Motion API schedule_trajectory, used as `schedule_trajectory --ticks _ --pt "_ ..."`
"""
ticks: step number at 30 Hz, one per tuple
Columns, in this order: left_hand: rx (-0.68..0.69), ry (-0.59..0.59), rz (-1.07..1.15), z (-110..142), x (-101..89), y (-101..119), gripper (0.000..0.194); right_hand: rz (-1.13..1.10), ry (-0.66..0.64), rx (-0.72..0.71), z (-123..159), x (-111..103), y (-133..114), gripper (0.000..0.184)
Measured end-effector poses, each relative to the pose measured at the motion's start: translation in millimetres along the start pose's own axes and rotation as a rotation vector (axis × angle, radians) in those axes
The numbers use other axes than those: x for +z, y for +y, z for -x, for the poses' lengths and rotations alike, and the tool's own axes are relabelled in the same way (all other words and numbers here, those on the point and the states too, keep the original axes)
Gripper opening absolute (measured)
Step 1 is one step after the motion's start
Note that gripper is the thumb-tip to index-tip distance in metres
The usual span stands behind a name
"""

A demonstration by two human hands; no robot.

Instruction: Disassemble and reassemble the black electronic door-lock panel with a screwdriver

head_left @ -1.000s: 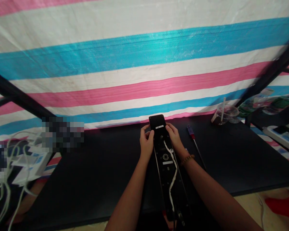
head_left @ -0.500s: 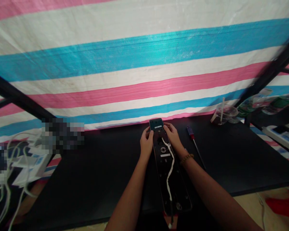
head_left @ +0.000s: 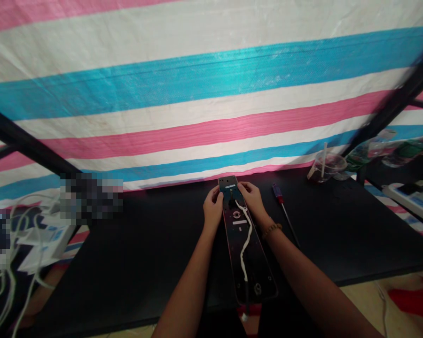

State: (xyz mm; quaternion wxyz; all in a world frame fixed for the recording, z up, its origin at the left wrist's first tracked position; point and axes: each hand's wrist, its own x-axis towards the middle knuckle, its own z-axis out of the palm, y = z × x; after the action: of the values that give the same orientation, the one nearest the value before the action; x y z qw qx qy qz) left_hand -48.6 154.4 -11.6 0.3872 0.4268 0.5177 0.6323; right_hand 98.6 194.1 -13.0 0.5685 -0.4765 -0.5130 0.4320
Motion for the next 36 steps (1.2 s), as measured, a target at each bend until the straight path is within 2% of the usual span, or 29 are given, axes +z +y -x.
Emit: schedule_trajectory --ticks 12,25,31,34,36 --pt "-0.027 0.008 -0.019 -1.7 -1.3 -5.0 0.033 0.026 -0.018 0.033 -2.6 -1.2 3.8 0.031" --pt "-0.028 0.045 -0.082 0.7 1.3 0.8 0.024 0.025 -0.036 0.055 -2.6 -3.5 4.5 0.036" --pt "-0.001 0.061 -0.092 3.7 4.8 -3.6 0.019 0.053 -0.046 0.046 -0.9 -5.8 2.1 0.035" --pt "0.009 0.072 -0.099 5.5 5.5 4.7 0.017 0.055 -0.061 0.037 -0.7 -6.7 1.6 0.038" --pt "0.05 0.105 -0.061 6.3 2.5 22.3 0.018 0.058 -0.068 0.034 -0.2 -6.9 1.1 0.04"
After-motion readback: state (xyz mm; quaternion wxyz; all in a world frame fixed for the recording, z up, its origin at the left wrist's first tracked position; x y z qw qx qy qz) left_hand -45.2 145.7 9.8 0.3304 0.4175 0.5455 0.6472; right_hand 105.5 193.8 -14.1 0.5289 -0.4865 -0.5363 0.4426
